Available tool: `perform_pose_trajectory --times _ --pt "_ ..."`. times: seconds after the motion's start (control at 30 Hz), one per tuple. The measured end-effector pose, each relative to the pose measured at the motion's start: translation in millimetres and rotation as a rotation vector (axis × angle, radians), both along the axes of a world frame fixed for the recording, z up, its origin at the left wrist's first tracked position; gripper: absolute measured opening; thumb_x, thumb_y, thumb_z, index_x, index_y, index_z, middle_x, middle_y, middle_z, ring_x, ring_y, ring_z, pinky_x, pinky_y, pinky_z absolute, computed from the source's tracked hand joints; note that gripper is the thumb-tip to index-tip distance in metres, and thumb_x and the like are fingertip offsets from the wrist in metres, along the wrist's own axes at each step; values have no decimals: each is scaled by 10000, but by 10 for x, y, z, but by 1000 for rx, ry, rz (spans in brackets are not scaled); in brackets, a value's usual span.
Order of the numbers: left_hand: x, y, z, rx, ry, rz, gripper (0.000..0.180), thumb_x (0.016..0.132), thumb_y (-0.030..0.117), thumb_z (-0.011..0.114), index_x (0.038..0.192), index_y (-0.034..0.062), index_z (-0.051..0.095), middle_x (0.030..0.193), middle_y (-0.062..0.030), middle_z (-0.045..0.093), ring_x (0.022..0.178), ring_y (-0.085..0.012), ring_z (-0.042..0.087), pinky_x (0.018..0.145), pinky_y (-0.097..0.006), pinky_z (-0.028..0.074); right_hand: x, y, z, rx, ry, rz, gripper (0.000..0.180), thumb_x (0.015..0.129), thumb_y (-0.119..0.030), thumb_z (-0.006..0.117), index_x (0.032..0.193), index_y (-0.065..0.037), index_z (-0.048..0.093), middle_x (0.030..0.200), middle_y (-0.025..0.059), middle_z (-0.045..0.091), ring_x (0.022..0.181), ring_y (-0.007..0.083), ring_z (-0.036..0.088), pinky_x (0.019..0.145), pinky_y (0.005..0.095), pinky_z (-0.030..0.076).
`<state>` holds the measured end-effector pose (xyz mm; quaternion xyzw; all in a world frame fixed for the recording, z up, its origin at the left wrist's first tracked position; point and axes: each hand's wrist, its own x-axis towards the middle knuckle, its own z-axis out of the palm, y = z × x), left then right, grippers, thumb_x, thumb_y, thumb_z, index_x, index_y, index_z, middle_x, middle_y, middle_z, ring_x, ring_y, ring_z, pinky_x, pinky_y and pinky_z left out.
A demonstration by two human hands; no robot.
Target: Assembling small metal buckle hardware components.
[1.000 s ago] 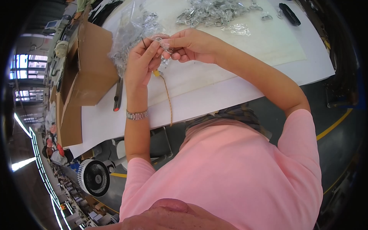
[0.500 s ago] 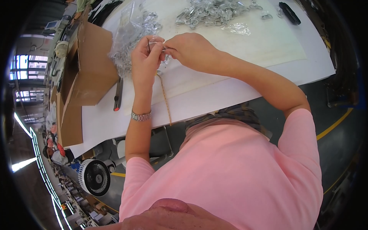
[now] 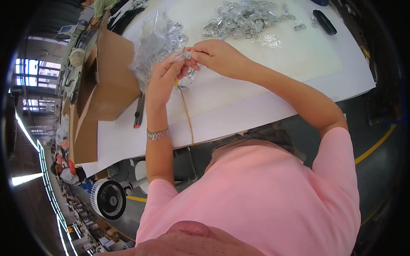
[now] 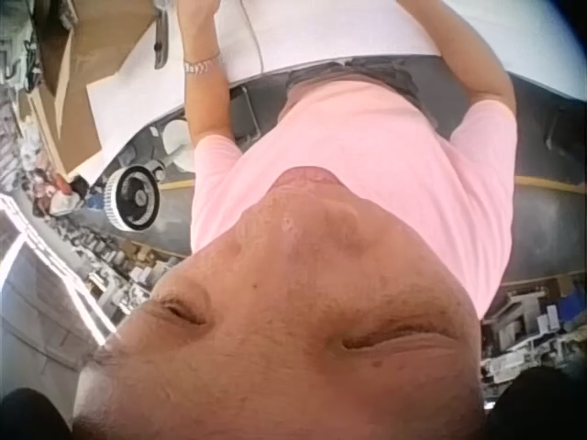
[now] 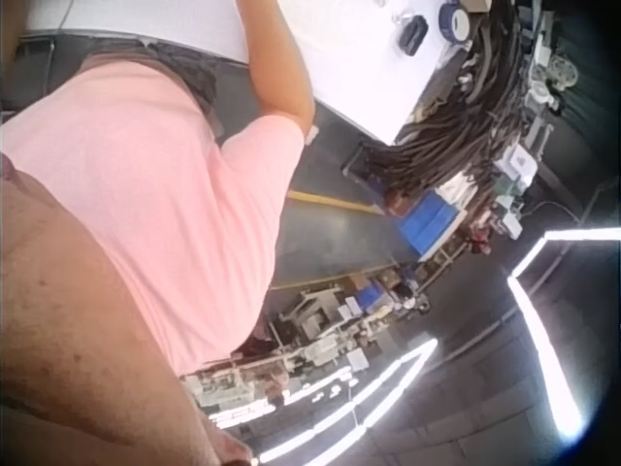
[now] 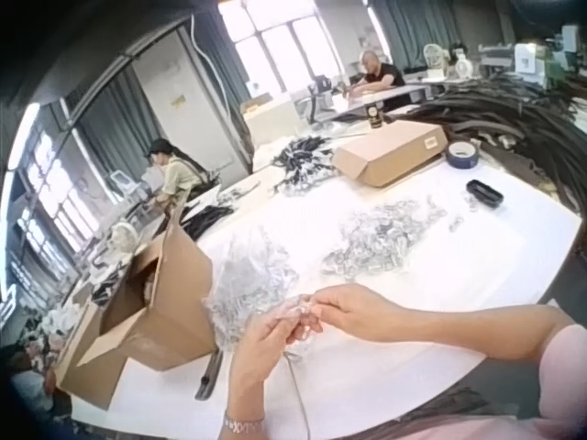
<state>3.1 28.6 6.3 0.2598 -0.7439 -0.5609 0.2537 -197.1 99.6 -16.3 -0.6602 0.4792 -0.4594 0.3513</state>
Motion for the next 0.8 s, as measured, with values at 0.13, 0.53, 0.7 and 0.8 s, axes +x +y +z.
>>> perform_pose_trajectory --times 0.13,0.53,0.7,0.8 --pt "80 -5 -71 -81 -24 -57 382 1082 104 447 1416 -40 566 940 -91 733 729 -76 463 645 -220 408 18 -23 -63 -89 45 -32 273 1052 -204 517 881 -26 633 739 -3 561 669 99 462 619 288 395" --pt "-130 192 -51 -170 -113 138 325 1045 55 491 1325 -7 646 803 -46 682 650 -55 493 598 -223 416 42 -15 -85 198 -166 -31 275 1034 -177 500 863 -3 628 757 35 635 584 104 545 533 277 446" --pt "-170 214 -254 -423 -85 263 309 1040 67 505 1294 7 671 770 -43 660 676 -85 555 623 -246 455 6 31 66 379 -257 99 285 1062 -201 494 897 -36 659 746 17 622 556 94 558 509 255 463" --pt "-166 85 -250 -274 -157 293 303 1031 125 541 1295 57 676 714 -101 668 656 -185 649 653 -311 513 -81 -85 -57 438 -563 121 286 1069 -287 530 1032 -36 662 789 20 644 585 95 587 546 242 495"
